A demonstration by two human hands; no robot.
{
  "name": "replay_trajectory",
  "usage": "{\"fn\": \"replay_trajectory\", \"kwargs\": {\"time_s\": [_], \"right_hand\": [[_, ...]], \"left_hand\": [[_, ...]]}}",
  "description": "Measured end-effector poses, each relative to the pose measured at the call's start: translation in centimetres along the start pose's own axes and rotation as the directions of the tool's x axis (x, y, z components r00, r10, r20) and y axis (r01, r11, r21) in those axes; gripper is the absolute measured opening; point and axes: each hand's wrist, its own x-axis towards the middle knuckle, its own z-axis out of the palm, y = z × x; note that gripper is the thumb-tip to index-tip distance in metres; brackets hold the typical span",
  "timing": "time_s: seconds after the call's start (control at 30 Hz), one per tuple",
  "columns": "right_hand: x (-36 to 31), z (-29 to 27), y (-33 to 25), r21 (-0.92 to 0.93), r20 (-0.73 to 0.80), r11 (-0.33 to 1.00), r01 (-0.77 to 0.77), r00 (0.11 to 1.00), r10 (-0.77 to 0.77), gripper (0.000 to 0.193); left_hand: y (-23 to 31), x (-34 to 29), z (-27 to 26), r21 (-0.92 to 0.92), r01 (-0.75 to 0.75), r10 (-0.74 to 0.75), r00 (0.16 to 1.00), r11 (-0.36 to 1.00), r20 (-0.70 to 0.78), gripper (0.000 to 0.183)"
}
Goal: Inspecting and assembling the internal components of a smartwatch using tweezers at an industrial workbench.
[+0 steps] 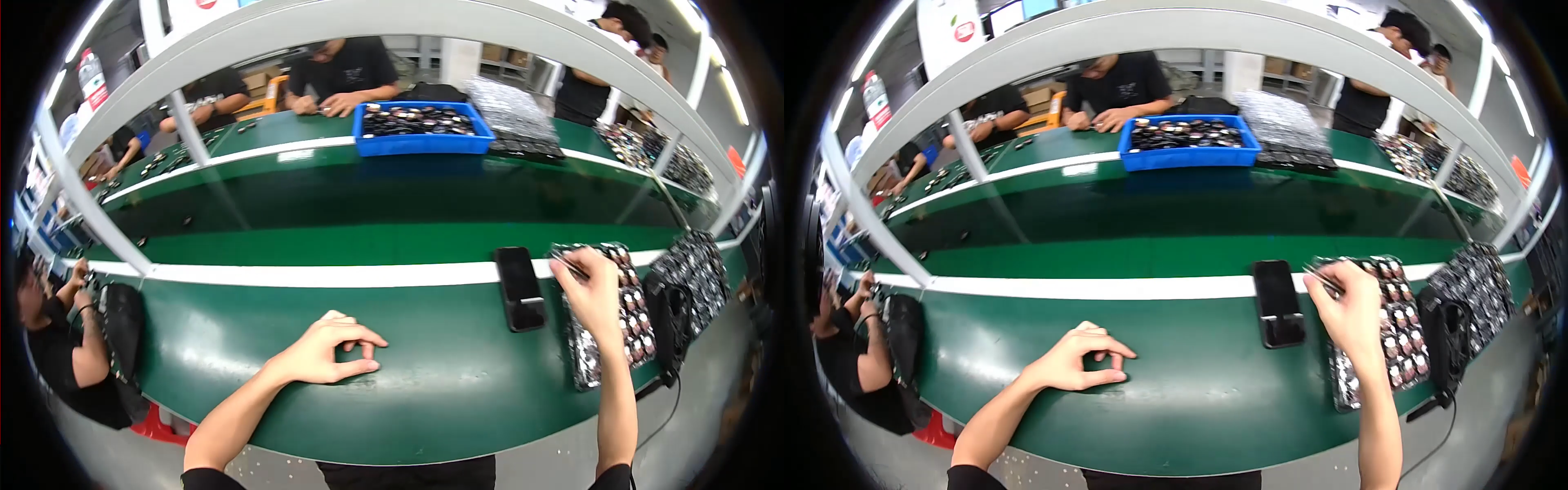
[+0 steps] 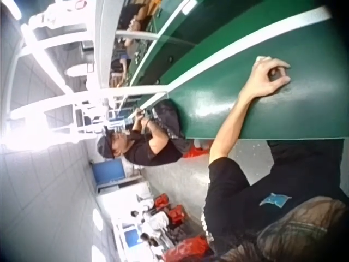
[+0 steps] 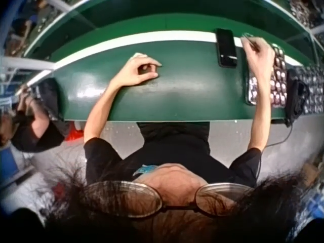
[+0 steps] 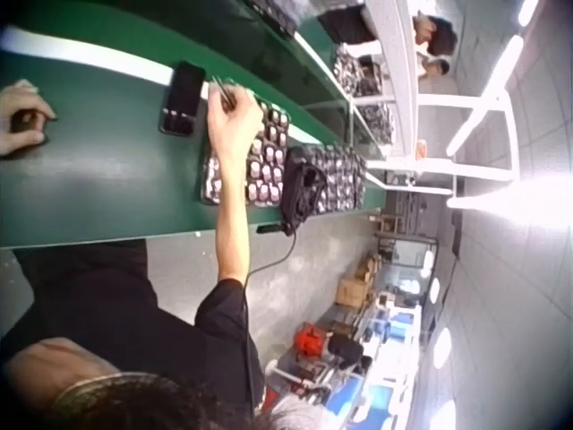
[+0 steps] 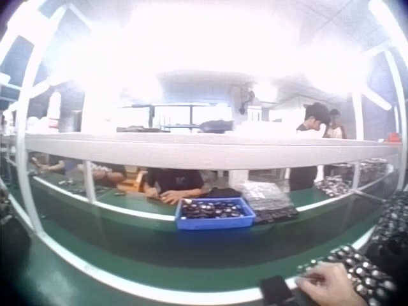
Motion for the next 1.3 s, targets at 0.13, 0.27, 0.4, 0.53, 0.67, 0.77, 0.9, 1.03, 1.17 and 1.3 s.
{"fn": "replay_trajectory", "kwargs": {"time_s": [0.13, 0.27, 0.4, 0.53, 0.67, 0.77, 0.9, 1.03, 1.17, 1.3], "right_hand": [[-4.6, 2.4, -6.9, 0.169, 0.27, 0.983, -0.076, 0.962, 0.028, 0.018], [-8.0, 7.6, -10.3, 0.139, 0.396, 0.948, 0.287, 0.861, -0.319, 0.036], [-9.8, 9.8, -10.5, 0.191, 0.459, 0.929, 0.317, 0.808, -0.37, 0.034], [-10.6, 10.4, -9.5, 0.241, 0.401, 0.937, 0.253, 0.853, -0.334, 0.03], [-10.5, 10.7, -9.4, 0.248, 0.385, 0.938, 0.243, 0.864, -0.326, 0.03], [-10.2, 10.3, -9.7, 0.21, 0.433, 0.952, 0.223, 0.852, -0.295, 0.028], [-9.2, 9.2, -10.7, 0.317, 0.482, 0.942, 0.11, 0.837, -0.26, 0.03], [-9.3, 9.0, -10.4, 0.316, 0.492, 0.947, 0.054, 0.844, -0.213, 0.029], [-9.3, 9.5, -10.3, 0.324, 0.461, 0.942, 0.084, 0.856, -0.234, 0.029], [-9.3, 9.2, -10.4, 0.335, 0.438, 0.939, 0.082, 0.868, -0.232, 0.029]], "left_hand": [[0.0, 0.7, 0.2, -0.047, -0.068, 0.068, 0.998, 0.997, -0.004, 0.031], [-0.6, 0.4, 0.8, -0.083, -0.051, 0.043, 0.995, 0.995, -0.094, 0.024], [-1.1, 0.2, 0.4, 0.043, -0.063, 0.07, 0.981, 0.997, -0.181, 0.018], [-4.2, 0.3, -2.3, 0.164, 0.078, -0.003, 0.912, 0.983, -0.411, 0.016], [-11.0, 0.1, -10.0, 0.461, 0.29, 0.064, 0.788, 0.839, -0.613, 0.018], [-18.4, -2.3, -16.7, 0.426, 0.612, -0.017, 0.584, 0.667, -0.812, 0.037], [-24.7, -7.4, -23.0, 0.147, 0.906, -0.203, 0.242, 0.396, -0.949, 0.08], [-26.5, -5.9, -25.3, -0.052, 0.929, -0.313, 0.07, 0.366, -0.947, 0.075], [-29.0, -6.6, -25.8, 0.01, 0.94, -0.221, 0.091, 0.342, -0.971, 0.063], [-30.2, -6.5, -26.7, 0.161, 0.932, -0.104, 0.205, 0.326, -0.973, 0.053]]}}
